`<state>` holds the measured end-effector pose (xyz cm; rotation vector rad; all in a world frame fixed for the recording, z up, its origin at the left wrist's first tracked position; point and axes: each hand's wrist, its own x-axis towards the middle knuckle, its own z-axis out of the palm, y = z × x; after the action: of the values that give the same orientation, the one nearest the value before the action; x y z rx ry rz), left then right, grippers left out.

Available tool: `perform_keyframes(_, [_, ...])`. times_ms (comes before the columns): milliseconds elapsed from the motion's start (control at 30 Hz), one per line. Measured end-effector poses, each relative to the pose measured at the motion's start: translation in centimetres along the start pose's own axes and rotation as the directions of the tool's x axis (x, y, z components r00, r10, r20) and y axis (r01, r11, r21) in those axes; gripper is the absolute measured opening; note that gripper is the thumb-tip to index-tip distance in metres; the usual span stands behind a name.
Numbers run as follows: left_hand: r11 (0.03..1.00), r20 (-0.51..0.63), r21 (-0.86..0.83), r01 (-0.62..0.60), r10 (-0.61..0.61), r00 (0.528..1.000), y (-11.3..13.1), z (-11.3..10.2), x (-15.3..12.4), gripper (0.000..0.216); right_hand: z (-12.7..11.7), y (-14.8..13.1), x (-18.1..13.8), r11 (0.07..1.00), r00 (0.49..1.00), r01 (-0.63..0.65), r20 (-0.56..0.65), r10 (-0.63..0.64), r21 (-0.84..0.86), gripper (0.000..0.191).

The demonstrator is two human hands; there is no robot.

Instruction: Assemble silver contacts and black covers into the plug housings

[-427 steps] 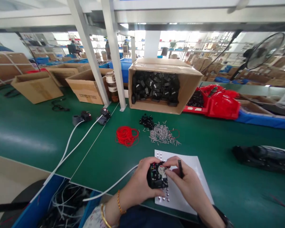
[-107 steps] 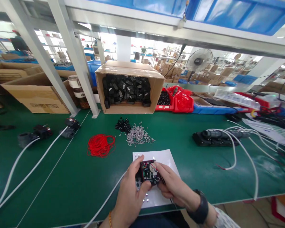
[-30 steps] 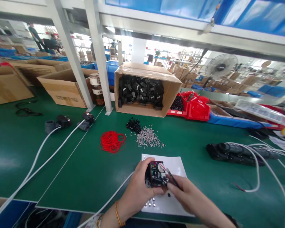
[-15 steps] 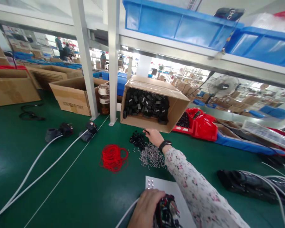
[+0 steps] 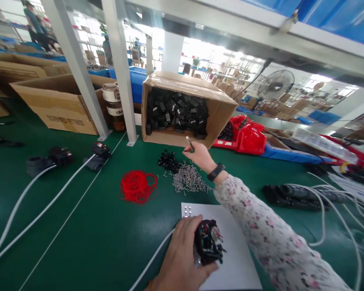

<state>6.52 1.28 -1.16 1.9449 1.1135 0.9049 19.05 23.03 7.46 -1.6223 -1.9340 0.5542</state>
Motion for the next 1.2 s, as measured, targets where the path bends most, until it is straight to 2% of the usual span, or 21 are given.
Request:
perform_keyframes(67, [0.999,0.006,-0.033,0.041,-0.041,0.999,0.5,-0.1,-0.2,0.096,-2.5,-1.3,-4.2,0.995,1.0,-0.021,0.004,0.021,0.097,0.011])
perform_keyframes(133, [0.997,0.005,-0.072,0.022,-0.022,1.0,0.8,-0.1,-0.2,0.092,-4.8,-2.5,-9.4,0.983,0.999,-0.04,0.038,0.034,0.178,0.021])
perform_keyframes(200, [0.995,-0.016,-0.1,0.005,-0.007,1.0,1.0,-0.2,-0.2,0.086,-6.3,-3.2,-14.7,0.951,0.997,-0.054,0.062,0.037,0.305,0.021])
perform_keyframes(300, [0.997,-0.07,-0.076,0.012,-0.018,0.997,1.4,-0.5,0.0,0.08,-6.3,-2.8,-20.9,0.934,0.998,-0.064,0.007,0.066,0.351,0.009])
perform_keyframes(400, [1.0,-0.098,0.02,0.015,-0.013,0.995,2.1,-0.7,0.0,0.08,-4.5,-1.4,-23.9,0.949,0.987,-0.098,-0.091,0.131,0.299,0.004])
perform_keyframes(500, [0.995,-0.1,0.097,-0.007,0.017,0.995,2.6,-0.5,-0.1,0.083,-2.6,-0.4,-24.4,0.971,0.991,0.006,-0.13,0.026,0.241,0.004])
perform_keyframes(600, [0.988,-0.103,0.152,-0.017,0.033,0.994,2.7,-0.3,-0.2,0.082,-1.8,-0.1,-24.0,0.969,0.988,0.121,-0.119,-0.097,0.214,0.012])
perform_keyframes(767, [0.98,-0.102,0.2,-0.021,0.042,0.994,2.7,-0.2,0.1,0.082,-2.3,0.2,-24.0,0.97,0.985,0.167,0.015,-0.173,0.176,0.017])
perform_keyframes(900, [0.98,-0.11,0.193,-0.047,0.07,0.992,2.7,-0.2,0.2,0.079,-2.5,0.0,-23.9,0.987,0.99,0.102,0.083,-0.112,0.123,0.021])
perform_keyframes(1000, [0.983,-0.114,0.177,-0.042,0.063,0.991,2.9,-0.2,0.2,0.077,-2.2,-0.3,-23.7,0.995,0.997,0.04,0.064,-0.046,0.094,0.021])
perform_keyframes(1100, [0.985,-0.111,0.174,-0.014,0.034,0.993,3.1,-0.3,0.1,0.079,-2.1,-0.3,-23.2,0.993,0.999,-0.002,0.052,-0.004,0.117,0.021])
perform_keyframes(1200, [0.987,-0.116,0.159,0.007,0.011,0.993,3.2,-0.5,-0.1,0.078,-2.2,-0.2,-22.5,0.981,0.994,-0.104,0.059,0.095,0.167,0.025])
